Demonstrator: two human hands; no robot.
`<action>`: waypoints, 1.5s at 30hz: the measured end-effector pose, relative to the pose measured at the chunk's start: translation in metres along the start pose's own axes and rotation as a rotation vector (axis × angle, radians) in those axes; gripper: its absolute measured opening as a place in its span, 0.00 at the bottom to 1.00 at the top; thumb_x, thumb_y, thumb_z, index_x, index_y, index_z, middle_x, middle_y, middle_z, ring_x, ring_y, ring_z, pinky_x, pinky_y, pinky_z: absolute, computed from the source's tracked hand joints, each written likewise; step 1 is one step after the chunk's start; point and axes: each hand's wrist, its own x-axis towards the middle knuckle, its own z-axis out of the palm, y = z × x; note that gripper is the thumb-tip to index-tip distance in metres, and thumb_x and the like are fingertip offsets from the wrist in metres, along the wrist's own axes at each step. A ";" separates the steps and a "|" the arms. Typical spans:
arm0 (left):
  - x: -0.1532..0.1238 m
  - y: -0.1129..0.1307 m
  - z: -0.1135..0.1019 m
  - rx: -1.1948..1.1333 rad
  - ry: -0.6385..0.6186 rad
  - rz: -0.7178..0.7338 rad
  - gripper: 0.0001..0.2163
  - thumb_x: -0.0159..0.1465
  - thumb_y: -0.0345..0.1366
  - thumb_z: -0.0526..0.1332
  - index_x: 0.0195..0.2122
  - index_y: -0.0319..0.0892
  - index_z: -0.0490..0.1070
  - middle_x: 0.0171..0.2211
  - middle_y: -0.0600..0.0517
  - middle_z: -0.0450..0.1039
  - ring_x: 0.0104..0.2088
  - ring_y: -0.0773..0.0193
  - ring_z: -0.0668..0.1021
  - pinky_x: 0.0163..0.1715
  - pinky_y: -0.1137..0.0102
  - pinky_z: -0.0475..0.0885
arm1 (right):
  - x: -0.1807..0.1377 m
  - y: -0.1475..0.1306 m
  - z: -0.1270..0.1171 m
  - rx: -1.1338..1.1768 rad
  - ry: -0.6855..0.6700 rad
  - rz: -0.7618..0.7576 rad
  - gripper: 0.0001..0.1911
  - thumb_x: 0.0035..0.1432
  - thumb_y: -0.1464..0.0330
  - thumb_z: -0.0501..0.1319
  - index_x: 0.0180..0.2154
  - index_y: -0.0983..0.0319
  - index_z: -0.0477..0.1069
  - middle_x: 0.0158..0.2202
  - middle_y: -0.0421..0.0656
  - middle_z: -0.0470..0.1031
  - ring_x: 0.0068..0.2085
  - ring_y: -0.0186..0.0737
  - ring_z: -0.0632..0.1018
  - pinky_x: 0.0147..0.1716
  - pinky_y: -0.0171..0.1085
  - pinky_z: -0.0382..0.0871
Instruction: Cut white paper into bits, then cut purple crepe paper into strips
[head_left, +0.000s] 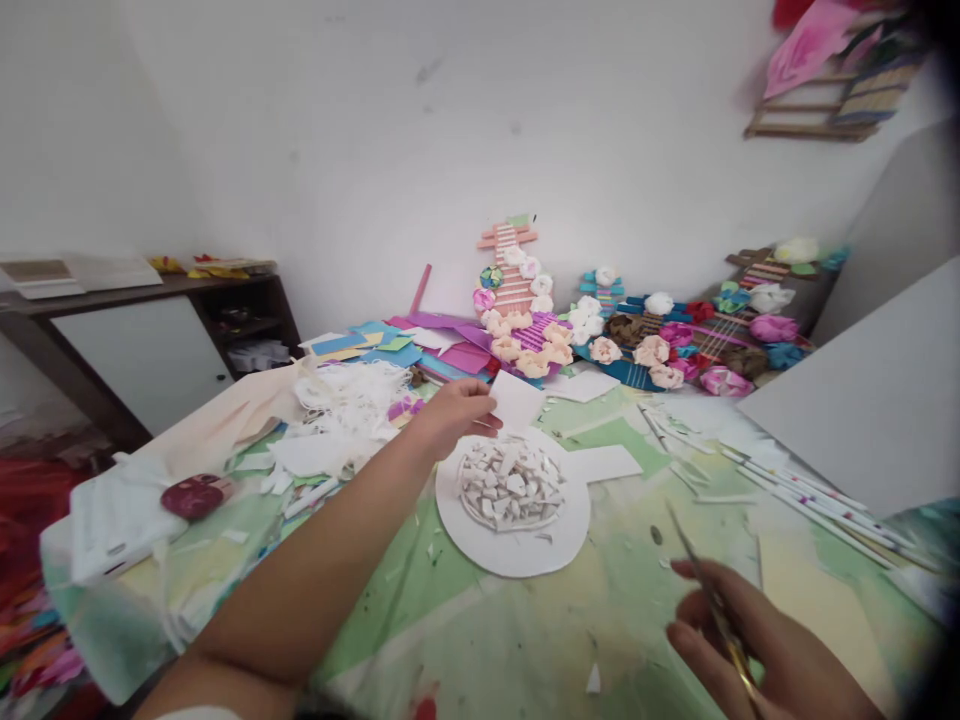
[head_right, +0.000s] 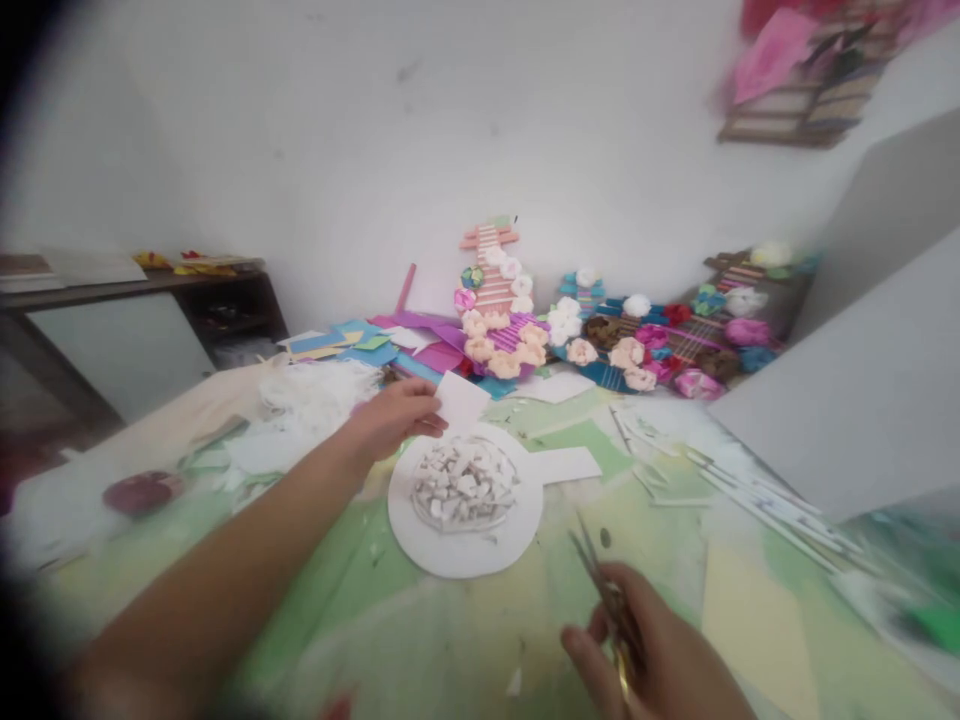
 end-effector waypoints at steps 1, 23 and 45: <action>-0.006 -0.001 0.007 -0.050 -0.057 -0.020 0.05 0.46 0.30 0.57 0.24 0.37 0.61 0.19 0.54 0.65 0.21 0.69 0.72 0.24 0.71 0.70 | 0.008 -0.012 -0.004 -0.072 0.005 0.019 0.22 0.41 0.54 0.54 0.38 0.57 0.59 0.24 0.40 0.69 0.23 0.36 0.70 0.22 0.33 0.63; -0.072 -0.035 0.041 -0.198 -0.243 -0.248 0.07 0.49 0.32 0.57 0.29 0.37 0.65 0.25 0.50 0.69 0.23 0.68 0.73 0.22 0.73 0.70 | 0.045 -0.060 0.031 -0.267 -0.151 -0.107 0.20 0.50 0.54 0.44 0.26 0.61 0.64 0.24 0.43 0.67 0.26 0.36 0.67 0.23 0.32 0.54; -0.069 -0.054 0.036 -0.246 -0.222 -0.229 0.09 0.50 0.38 0.58 0.28 0.36 0.65 0.17 0.53 0.67 0.18 0.71 0.69 0.20 0.74 0.66 | 0.048 -0.044 0.042 -0.181 -0.281 -0.164 0.18 0.50 0.55 0.45 0.22 0.61 0.60 0.21 0.40 0.64 0.23 0.33 0.65 0.23 0.32 0.54</action>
